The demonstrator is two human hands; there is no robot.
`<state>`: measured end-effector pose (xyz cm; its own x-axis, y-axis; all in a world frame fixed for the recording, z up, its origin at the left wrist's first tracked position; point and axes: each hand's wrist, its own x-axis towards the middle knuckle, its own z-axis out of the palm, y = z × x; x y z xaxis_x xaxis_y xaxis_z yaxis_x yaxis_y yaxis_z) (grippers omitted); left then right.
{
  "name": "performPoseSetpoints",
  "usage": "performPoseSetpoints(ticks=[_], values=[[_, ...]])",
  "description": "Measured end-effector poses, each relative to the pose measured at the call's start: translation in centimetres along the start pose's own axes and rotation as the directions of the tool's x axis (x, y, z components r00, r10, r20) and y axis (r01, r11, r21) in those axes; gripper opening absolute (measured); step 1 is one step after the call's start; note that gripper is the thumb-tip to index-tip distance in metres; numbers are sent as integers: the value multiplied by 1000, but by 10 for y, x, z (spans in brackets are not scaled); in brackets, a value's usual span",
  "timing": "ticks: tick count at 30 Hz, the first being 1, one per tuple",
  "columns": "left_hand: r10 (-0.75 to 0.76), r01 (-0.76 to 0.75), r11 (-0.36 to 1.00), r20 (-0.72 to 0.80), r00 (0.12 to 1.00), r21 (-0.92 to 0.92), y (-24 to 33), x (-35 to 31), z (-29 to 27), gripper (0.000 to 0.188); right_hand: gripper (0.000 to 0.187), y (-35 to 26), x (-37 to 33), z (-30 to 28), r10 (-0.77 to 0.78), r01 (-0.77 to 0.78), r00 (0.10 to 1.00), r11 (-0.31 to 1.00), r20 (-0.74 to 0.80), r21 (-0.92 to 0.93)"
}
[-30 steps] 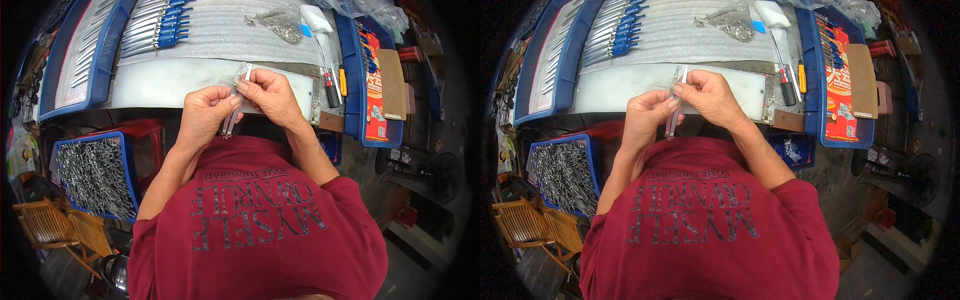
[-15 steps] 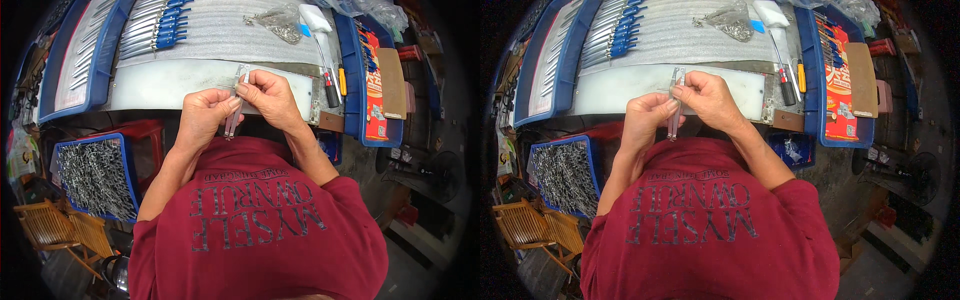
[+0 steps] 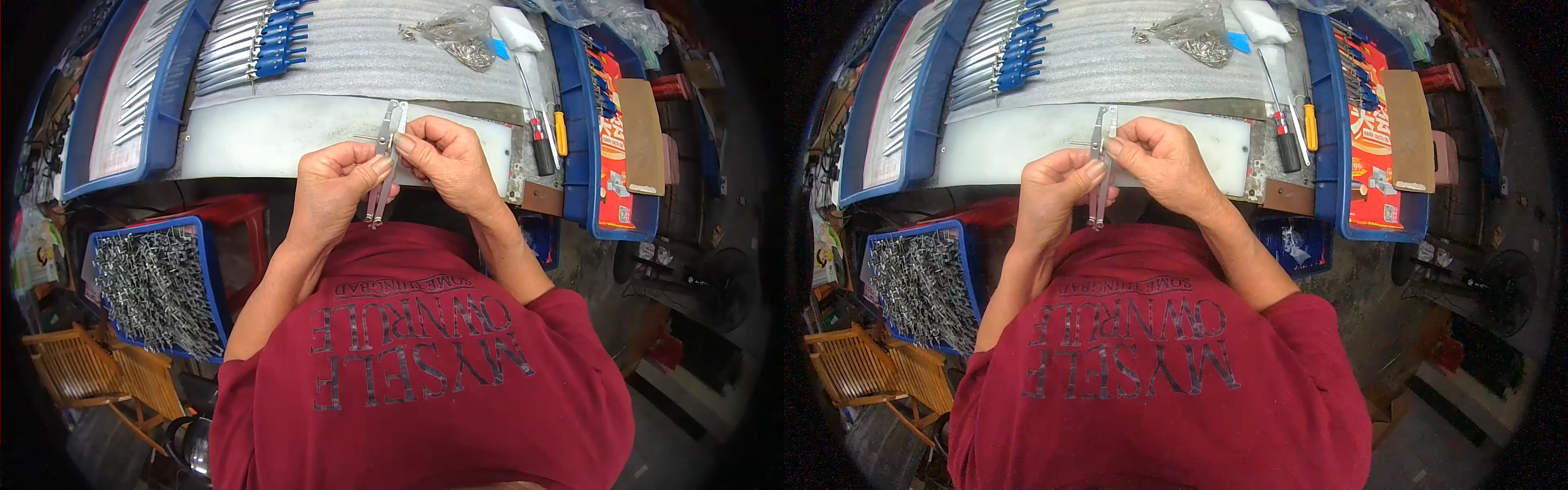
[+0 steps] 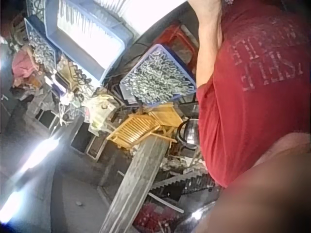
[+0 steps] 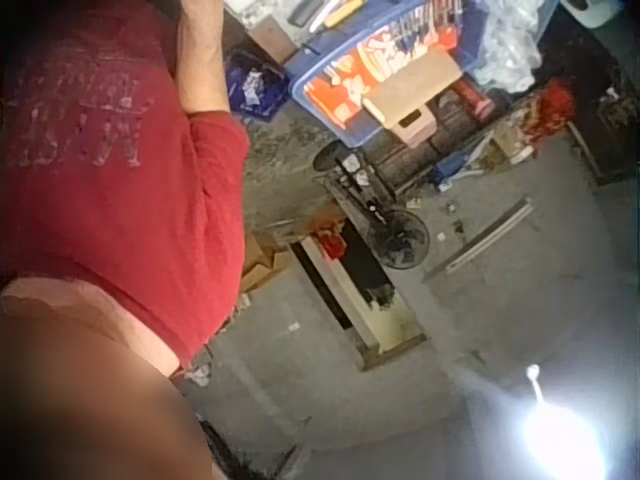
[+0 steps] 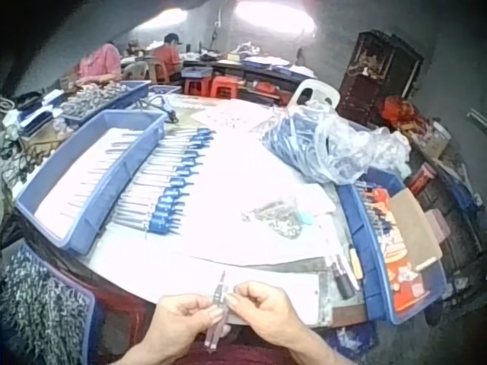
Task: Assembling small hand tools by inserting metal bits into handles and sliding on plastic sleeves.
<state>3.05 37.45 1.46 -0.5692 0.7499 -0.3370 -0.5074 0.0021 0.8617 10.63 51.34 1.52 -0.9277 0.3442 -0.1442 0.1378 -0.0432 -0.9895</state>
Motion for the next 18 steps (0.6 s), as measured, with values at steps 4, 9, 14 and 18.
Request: performPoseSetpoints(ticks=[4,9,14,18], values=[[22,-22,1000,1,1000,3,-1,0,1,17,19,-1,-1,3,10,-10,1000,1000,-24,15],[31,-31,999,-5,1000,9,0,0,2,19,13,3,-1,2,-65,65,998,997,-12,-50],[79,-80,996,-32,996,-49,1,1,5,16,13,5,-1,4,-82,81,997,994,-4,-69],[88,-91,993,-37,995,-82,1,2,4,14,13,5,-2,5,-83,83,997,995,-4,-54]])
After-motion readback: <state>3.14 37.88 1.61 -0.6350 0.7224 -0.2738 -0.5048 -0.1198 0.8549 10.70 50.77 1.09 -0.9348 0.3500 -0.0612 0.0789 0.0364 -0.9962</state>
